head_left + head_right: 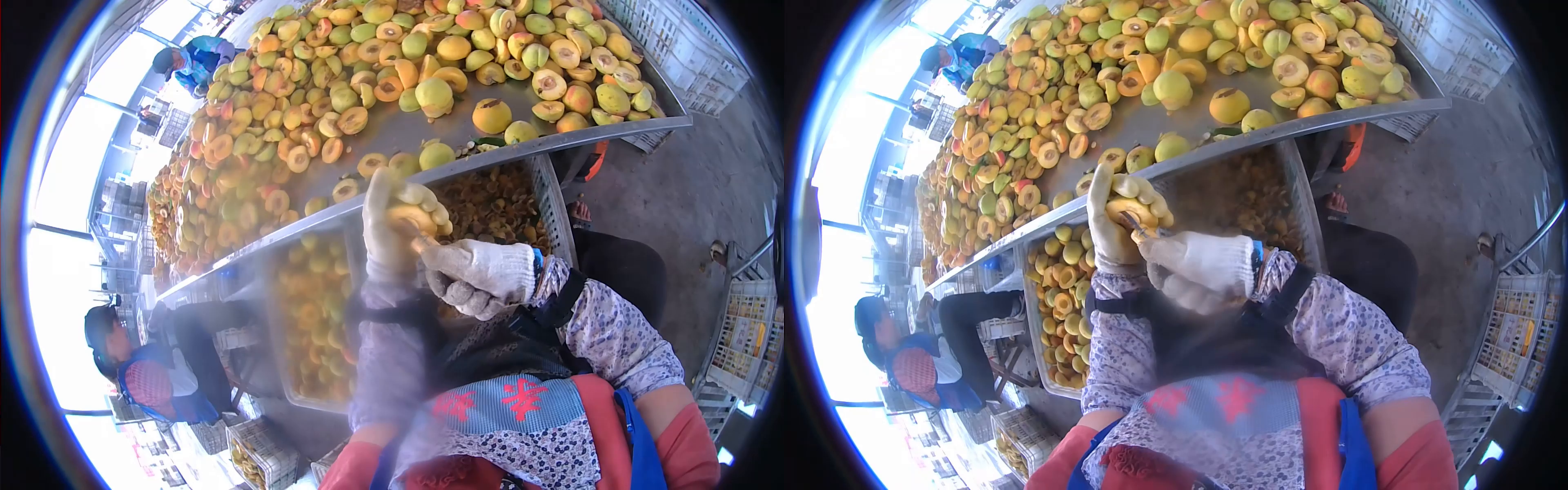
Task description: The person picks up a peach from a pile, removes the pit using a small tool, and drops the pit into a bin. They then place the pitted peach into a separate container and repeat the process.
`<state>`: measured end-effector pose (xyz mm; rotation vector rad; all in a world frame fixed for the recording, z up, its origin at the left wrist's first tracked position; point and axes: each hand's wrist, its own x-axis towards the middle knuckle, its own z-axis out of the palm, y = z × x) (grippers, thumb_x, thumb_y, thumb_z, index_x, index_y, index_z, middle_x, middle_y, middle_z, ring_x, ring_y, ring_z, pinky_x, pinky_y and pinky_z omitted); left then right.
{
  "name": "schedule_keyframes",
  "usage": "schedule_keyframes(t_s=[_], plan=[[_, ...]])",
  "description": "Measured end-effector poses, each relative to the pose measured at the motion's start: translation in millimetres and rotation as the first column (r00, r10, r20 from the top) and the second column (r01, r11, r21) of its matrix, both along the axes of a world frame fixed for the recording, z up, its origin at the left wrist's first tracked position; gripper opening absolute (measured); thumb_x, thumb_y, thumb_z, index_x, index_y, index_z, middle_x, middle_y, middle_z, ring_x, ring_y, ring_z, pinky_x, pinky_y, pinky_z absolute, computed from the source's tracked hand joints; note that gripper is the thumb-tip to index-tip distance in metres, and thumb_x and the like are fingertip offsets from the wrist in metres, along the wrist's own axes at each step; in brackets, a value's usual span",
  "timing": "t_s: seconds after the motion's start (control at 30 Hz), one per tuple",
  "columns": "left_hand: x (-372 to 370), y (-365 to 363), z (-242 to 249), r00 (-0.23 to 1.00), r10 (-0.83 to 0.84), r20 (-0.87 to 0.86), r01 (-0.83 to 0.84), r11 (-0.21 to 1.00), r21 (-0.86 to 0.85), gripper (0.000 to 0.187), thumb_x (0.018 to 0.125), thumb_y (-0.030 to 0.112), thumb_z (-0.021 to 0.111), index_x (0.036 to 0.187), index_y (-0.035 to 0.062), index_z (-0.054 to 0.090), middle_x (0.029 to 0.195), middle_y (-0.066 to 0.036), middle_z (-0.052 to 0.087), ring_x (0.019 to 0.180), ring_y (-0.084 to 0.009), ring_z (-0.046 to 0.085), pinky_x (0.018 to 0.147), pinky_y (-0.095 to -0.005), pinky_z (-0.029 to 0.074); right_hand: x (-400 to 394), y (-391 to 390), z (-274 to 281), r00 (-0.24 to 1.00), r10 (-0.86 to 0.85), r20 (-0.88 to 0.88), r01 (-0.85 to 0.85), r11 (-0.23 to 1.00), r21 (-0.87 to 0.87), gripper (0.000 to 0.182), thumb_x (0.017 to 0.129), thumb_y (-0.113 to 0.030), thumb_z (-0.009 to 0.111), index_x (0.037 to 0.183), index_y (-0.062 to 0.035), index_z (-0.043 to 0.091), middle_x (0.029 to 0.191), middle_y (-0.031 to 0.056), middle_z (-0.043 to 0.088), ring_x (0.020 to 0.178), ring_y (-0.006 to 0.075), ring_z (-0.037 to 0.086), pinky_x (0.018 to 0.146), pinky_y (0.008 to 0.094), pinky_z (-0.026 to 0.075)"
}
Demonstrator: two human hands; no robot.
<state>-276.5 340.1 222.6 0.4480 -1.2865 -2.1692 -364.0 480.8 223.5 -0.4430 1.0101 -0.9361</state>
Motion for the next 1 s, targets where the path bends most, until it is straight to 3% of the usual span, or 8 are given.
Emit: schedule_keyframes(t_s=[0.1, 0.3, 0.43, 0.63, 0.7, 0.77, 0.9, 1.0], plan=[[-4, 7, 6, 0.998, 0.040, -0.052, -0.021, 0.944, 0.329, 0.043, 0.100, 0.047, 0.047, 0.079, 0.0089, 0.052, 0.075, -0.007, 0.055, 0.067, -0.0289, 0.058, 0.055, -0.0425, 0.048, 1, -1, -1, 0.987, 0.037, 0.157, -0.030, 0.998, -0.046, 0.046, 0.099, -0.051, 0.048, 0.089, -0.0083, 0.059, 0.057, -0.0030, 0.049, 0.041, 0.0095, 0.043, 0.036, 0.0252, 0.032], [21, -28, -7, 0.941, 0.099, -0.324, 0.061, 0.891, 0.450, 0.030, 0.099, 0.040, 0.053, 0.094, 0.0099, 0.055, 0.084, -0.009, 0.060, 0.076, -0.0254, 0.061, 0.067, -0.0404, 0.055, 11, -3, -32, 0.529, -0.329, -0.782, -0.223, 0.836, -0.502, 0.049, 0.097, -0.048, 0.054, 0.097, -0.0011, 0.066, 0.076, 0.0187, 0.068, 0.070, 0.0335, 0.068, 0.065, 0.0403, 0.053], [85, -59, 19, 0.820, 0.572, -0.017, -0.559, 0.806, 0.194, 0.020, 0.095, 0.032, 0.058, 0.094, 0.0115, 0.059, 0.089, -0.006, 0.061, 0.085, -0.0215, 0.061, 0.070, -0.0369, 0.057, -12, 7, -21, 0.086, 0.198, -0.976, -0.254, 0.952, 0.171, 0.045, 0.092, -0.044, 0.055, 0.100, -0.0020, 0.068, 0.091, 0.0233, 0.069, 0.090, 0.0416, 0.066, 0.080, 0.0507, 0.052], [298, -140, -65, 0.506, 0.843, 0.183, -0.802, 0.538, -0.260, 0.042, 0.098, 0.046, 0.052, 0.107, 0.0066, 0.063, 0.098, -0.009, 0.069, 0.090, -0.0233, 0.066, 0.078, -0.0392, 0.057, -14, 11, -26, 0.035, -0.002, -0.999, -0.155, 0.988, -0.008, 0.040, 0.091, -0.043, 0.057, 0.092, -0.0044, 0.068, 0.087, 0.0225, 0.069, 0.087, 0.0422, 0.065, 0.078, 0.0512, 0.051], [330, -118, -58, 0.420, 0.882, 0.215, -0.892, 0.444, -0.079, 0.044, 0.096, 0.047, 0.054, 0.105, 0.0059, 0.064, 0.098, -0.011, 0.069, 0.090, -0.0254, 0.065, 0.081, -0.0427, 0.056, -9, 8, -26, 0.035, 0.009, -0.999, -0.178, 0.984, 0.003, 0.035, 0.090, -0.039, 0.060, 0.094, -0.0047, 0.066, 0.087, 0.0227, 0.068, 0.087, 0.0428, 0.065, 0.077, 0.0507, 0.051], [376, -93, -60, 0.562, 0.765, 0.314, -0.803, 0.596, -0.014, 0.065, 0.088, 0.003, 0.066, 0.144, -0.0002, 0.032, 0.131, -0.015, 0.052, 0.112, -0.0206, 0.057, 0.100, -0.0319, 0.048, -3, 4, -27, -0.013, 0.043, -0.999, -0.190, 0.981, 0.045, 0.033, 0.090, -0.038, 0.062, 0.094, -0.0047, 0.063, 0.086, 0.0234, 0.068, 0.087, 0.0434, 0.064, 0.077, 0.0511, 0.050], [390, -85, -71, 0.550, 0.707, 0.445, -0.834, 0.485, 0.262, 0.047, 0.094, 0.017, 0.060, 0.136, 0.0003, 0.044, 0.128, -0.013, 0.053, 0.109, -0.0215, 0.059, 0.096, -0.0309, 0.049, 0, -8, -40, -0.008, 0.089, -0.996, -0.231, 0.969, 0.088, 0.034, 0.090, -0.037, 0.064, 0.093, -0.0032, 0.062, 0.085, 0.0248, 0.067, 0.086, 0.0443, 0.064, 0.075, 0.0499, 0.051], [438, -132, -172, 0.041, 0.861, 0.507, -0.373, 0.484, -0.791, 0.043, 0.097, 0.040, 0.048, 0.126, 0.0096, 0.056, 0.131, -0.016, 0.051, 0.116, -0.0294, 0.056, 0.100, -0.0380, 0.046, 5, -16, -49, -0.013, 0.081, -0.997, -0.243, 0.967, 0.081, 0.035, 0.090, -0.038, 0.064, 0.094, -0.0035, 0.062, 0.085, 0.0252, 0.067, 0.085, 0.0447, 0.064, 0.074, 0.0504, 0.051]])
